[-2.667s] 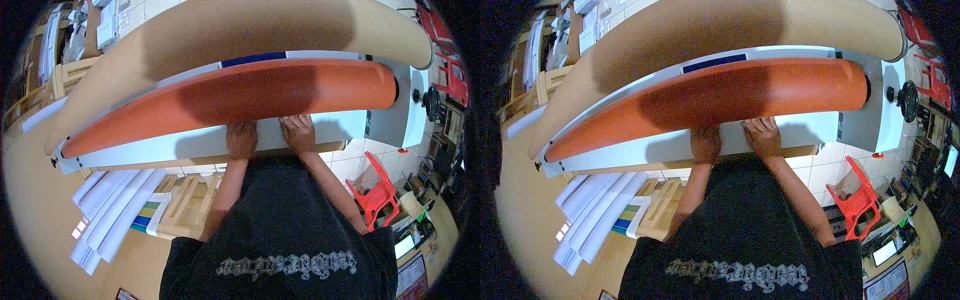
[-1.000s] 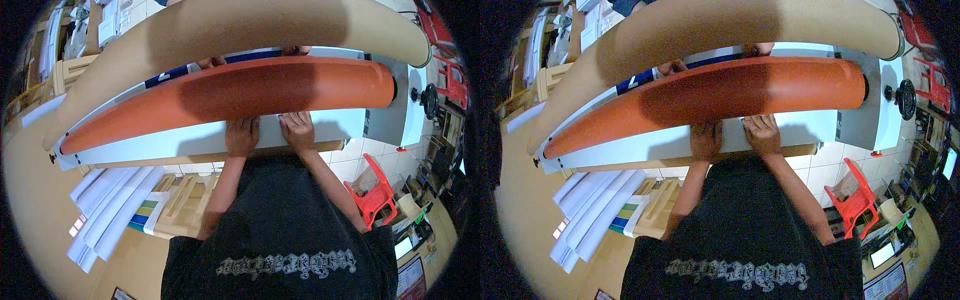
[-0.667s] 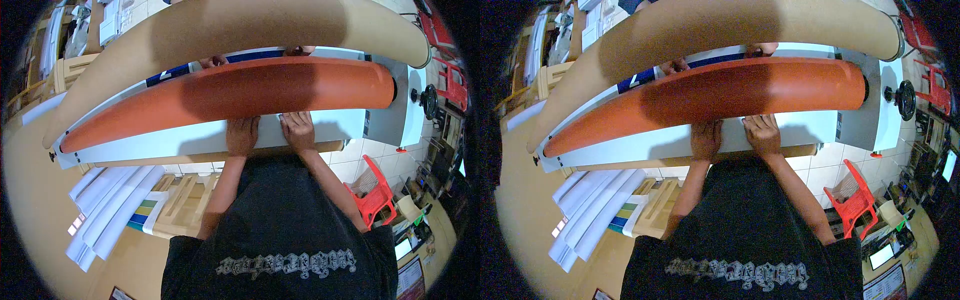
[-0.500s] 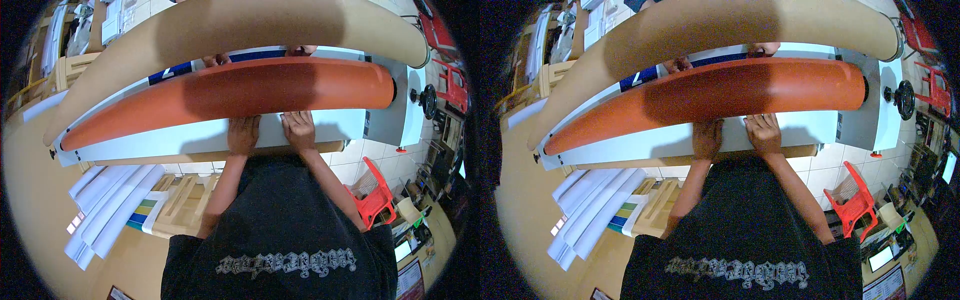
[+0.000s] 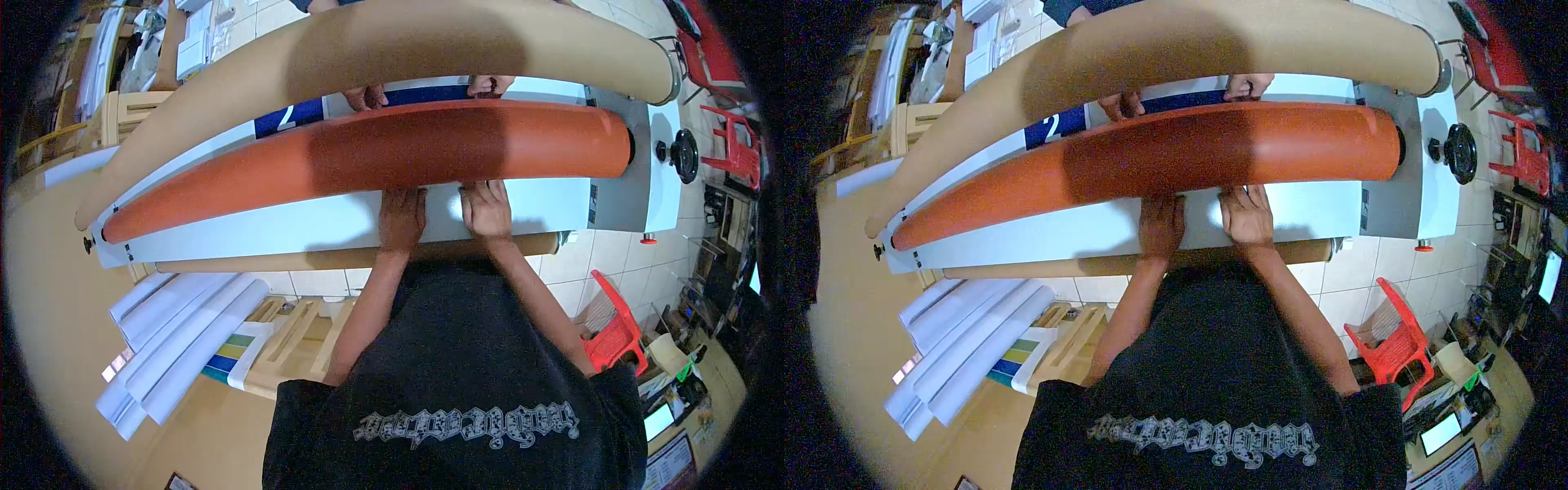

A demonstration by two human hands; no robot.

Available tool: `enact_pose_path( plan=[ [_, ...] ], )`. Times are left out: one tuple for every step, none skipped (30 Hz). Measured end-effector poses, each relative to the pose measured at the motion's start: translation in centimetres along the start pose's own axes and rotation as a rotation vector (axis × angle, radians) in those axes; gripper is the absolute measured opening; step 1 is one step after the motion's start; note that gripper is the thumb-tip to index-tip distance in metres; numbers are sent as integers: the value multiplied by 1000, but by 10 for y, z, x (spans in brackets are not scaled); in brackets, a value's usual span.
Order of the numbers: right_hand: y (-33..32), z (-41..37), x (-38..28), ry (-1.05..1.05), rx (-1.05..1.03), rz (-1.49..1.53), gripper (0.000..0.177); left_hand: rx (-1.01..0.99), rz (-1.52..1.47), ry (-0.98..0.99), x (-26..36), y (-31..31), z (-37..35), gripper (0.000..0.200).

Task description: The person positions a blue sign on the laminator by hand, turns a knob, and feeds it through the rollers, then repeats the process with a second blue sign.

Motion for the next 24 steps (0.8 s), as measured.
enact_pose_path(
  plan=[
    [-1,1,1,-1,8,-5,24,6,-2,7,0,1,1,27],
    [-1,1,1,8,16,2,25,2,3,10,-1,1,1,29],
    [-3,1,1,17,24,11,26,-3,9,12,-3,3,0,30],
    [-4,1,1,17,29,9,26,0,8,16,-3,4,-2,30],
    [-5,1,2,20,17,34,27,-23,8,-2,-5,6,-3,30],
    [-6,0,2,23,5,58,28,-45,7,-19,-4,6,-3,31],
    [-6,-1,2,22,11,57,28,-42,8,-15,-3,5,-2,31],
    [-6,-3,2,29,14,40,28,-34,12,-3,-2,3,-2,31],
    [-7,-5,3,36,18,22,28,-26,17,9,-1,3,-1,32],
    [-10,-8,3,36,24,20,28,-23,17,13,-2,4,-2,32],
    [-12,-11,3,49,4,25,31,-23,18,18,-4,4,-2,32],
    [-15,-14,4,63,-16,29,34,-24,17,23,-3,3,-1,33],
    [-20,-17,6,63,-13,26,34,-22,15,27,-3,2,0,33],
    [-24,-20,10,86,-12,32,38,-15,48,28,-3,0,0,30],
    [-29,-23,15,110,-12,38,45,-7,80,29,-3,-1,-1,28],
    [-32,-26,21,112,-9,-30,46,-8,76,32,-4,-3,-2,28],
    [-36,-29,26,114,-6,-35,46,3,101,33,-6,-6,-5,30],
    [-45,-29,29,145,-3,-55,45,14,127,33,-8,-10,-6,32],
    [-51,-31,32,175,1,-74,45,16,126,37,-10,-14,-7,32],
    [-53,-34,35,195,-11,-81,44,1,111,8,-14,-18,-8,33],
    [-55,-38,37,195,-5,-82,44,-13,98,-22,-17,-22,-9,35],
    [-56,-41,39,187,8,-74,44,-8,99,-18,-18,-25,-9,35],
    [-56,-45,41,178,22,-67,43,4,90,-18,-20,-29,-9,35],
    [-54,-48,44,182,17,-67,46,17,81,-18,-22,-31,-9,36]
  ],
)
Point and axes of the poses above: each hand's wrist, its own z-axis towards the middle knuckle, its own y-axis out of the palm, x = y × z, the point moved 3 cm from there along z, towards the middle knuckle, and after that the axes turned 1 degree about -z, right-handed, at the moved point
